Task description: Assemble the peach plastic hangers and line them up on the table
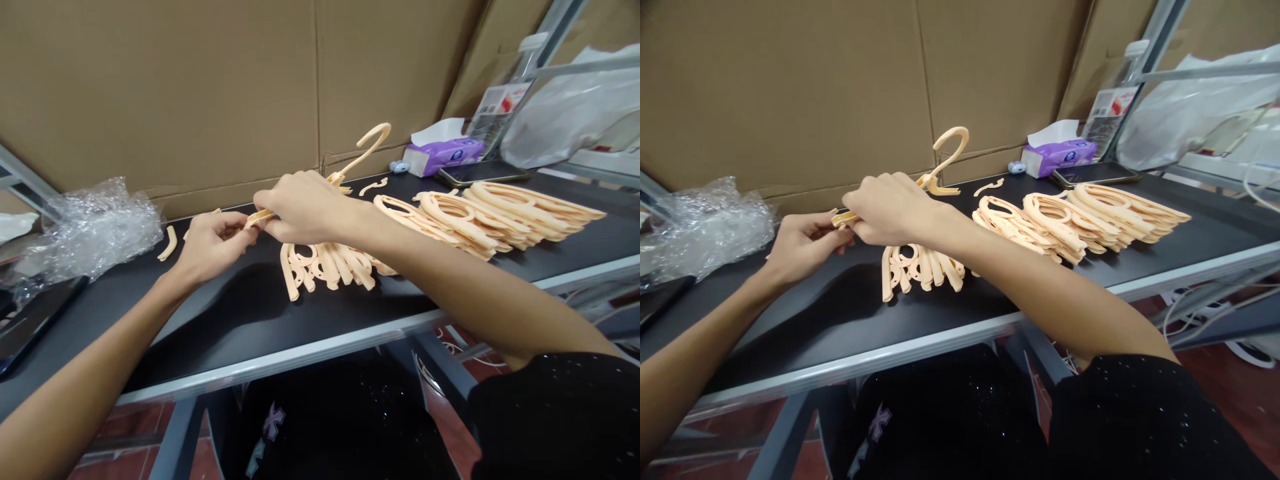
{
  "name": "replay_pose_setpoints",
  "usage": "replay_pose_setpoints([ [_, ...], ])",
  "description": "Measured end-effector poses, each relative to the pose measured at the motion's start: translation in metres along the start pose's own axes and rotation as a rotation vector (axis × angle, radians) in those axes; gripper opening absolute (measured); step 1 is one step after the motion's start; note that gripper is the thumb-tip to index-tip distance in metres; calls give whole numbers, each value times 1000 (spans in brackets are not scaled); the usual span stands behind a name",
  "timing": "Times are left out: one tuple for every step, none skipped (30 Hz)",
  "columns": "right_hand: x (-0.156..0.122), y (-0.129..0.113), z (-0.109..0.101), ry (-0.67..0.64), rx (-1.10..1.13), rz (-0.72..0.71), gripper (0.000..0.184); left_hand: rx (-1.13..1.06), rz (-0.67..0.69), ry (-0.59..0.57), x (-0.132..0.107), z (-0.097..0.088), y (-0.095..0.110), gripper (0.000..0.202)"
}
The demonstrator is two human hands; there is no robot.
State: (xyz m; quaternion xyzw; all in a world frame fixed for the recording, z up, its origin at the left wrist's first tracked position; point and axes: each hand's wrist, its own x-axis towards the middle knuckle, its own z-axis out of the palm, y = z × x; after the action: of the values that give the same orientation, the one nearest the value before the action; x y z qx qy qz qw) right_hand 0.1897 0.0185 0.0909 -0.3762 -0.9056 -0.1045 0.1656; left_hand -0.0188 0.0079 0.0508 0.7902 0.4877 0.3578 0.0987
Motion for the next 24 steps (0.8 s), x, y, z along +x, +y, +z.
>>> replay_pose_setpoints([
  [0,2,0,0,-25,20,34,-14,-21,22,0,-1,-1,30],
  [1,3,1,1,-52,38,34,-41,-44,47,1,-2,-2,31],
  [1,5,2,2,-78,53,35,-70,-61,70,2,-3,-3,30],
  [1,6,4,2,-102,65,36,-98,-71,89,2,-4,-4,29],
  [1,7,5,0,-122,73,37,-120,-76,93,2,-4,-5,28],
  [1,7,7,-7,-138,76,38,-129,-74,81,2,-4,-5,28],
  [1,7,8,-18,-150,75,38,-121,-63,66,2,-3,-4,29],
  [1,6,9,-31,-158,71,38,-95,-48,47,1,-2,-3,31],
  [1,5,10,-46,-164,67,38,-56,-26,36,0,-1,-1,34],
  [1,4,10,-61,-167,64,37,-12,-2,29,-1,0,2,37],
  [1,3,11,-74,-169,61,37,29,20,24,-2,1,4,38],
  [1,2,12,-83,-171,58,37,59,35,23,-3,2,7,38],
  [1,1,13,-88,-173,56,37,77,48,21,-4,3,8,36],
  [1,0,14,-93,-173,52,36,86,61,19,-5,4,9,32],
  [1,0,14,-97,-172,48,36,92,78,20,-5,5,8,30],
  [1,-1,15,-102,-170,44,36,97,98,27,-5,5,7,29],
  [1,-1,16,-107,-165,40,36,106,122,35,-4,6,5,28],
  [1,-1,16,-113,-159,37,36,123,145,41,-4,6,3,28],
  [0,-1,16,-119,-151,37,36,144,164,46,-3,6,1,28],
  [0,-1,15,-120,-139,38,35,169,178,50,-2,5,-1,30],
  [0,-1,14,-117,-117,38,34,192,187,52,-2,4,-3,33],
  [-1,0,12,-112,-85,36,33,210,188,52,-1,3,-5,38],
  [-1,1,10,-109,-41,34,33,222,182,51,-1,2,-6,41],
  [-2,2,8,-111,12,33,33,224,171,50,0,1,-7,42],
])
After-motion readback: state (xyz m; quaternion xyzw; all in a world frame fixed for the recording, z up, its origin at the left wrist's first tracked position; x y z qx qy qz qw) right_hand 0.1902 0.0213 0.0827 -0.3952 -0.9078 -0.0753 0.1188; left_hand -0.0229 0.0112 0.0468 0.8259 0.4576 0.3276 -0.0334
